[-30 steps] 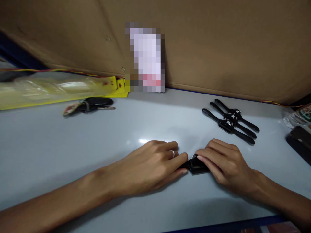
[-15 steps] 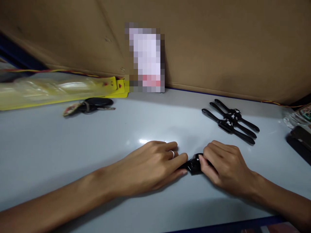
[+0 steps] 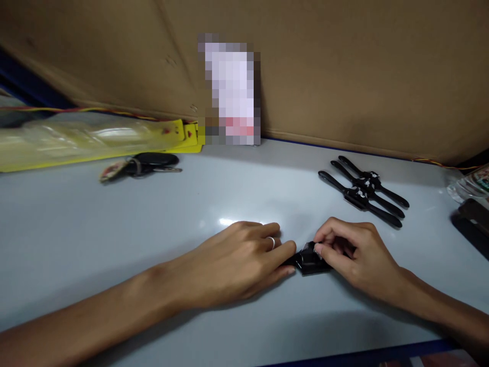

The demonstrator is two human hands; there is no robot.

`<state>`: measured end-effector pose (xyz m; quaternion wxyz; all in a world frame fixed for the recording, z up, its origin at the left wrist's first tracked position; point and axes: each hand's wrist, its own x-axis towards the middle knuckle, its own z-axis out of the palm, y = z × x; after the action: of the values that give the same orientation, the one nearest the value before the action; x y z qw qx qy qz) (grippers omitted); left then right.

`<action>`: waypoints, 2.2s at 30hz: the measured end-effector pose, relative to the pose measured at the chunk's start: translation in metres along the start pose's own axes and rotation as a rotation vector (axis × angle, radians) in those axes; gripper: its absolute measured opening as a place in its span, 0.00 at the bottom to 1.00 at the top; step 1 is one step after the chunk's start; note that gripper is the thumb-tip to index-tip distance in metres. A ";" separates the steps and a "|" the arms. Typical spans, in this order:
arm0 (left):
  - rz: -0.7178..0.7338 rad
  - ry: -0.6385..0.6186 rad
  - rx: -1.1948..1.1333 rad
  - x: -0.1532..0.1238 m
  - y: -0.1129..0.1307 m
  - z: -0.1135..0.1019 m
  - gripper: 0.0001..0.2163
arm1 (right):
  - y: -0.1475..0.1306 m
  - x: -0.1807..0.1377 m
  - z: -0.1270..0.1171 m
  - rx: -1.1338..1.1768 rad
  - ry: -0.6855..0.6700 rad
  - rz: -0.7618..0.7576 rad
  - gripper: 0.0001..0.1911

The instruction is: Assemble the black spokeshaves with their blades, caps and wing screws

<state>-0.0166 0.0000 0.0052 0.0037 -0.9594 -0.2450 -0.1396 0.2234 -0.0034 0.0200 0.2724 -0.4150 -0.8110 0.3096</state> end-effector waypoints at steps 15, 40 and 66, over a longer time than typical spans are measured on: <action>0.003 0.006 -0.016 0.000 0.000 0.001 0.12 | 0.005 -0.003 0.005 -0.395 0.102 -0.340 0.13; -0.004 0.001 -0.010 0.001 -0.001 0.001 0.13 | 0.004 -0.003 0.000 -0.318 0.069 -0.357 0.18; -0.004 0.004 -0.016 0.001 0.000 -0.001 0.16 | 0.000 -0.003 -0.008 -0.450 0.046 -0.520 0.15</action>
<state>-0.0157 0.0006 0.0064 -0.0037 -0.9586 -0.2459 -0.1436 0.2304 -0.0039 0.0251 0.2623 -0.2510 -0.9312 0.0339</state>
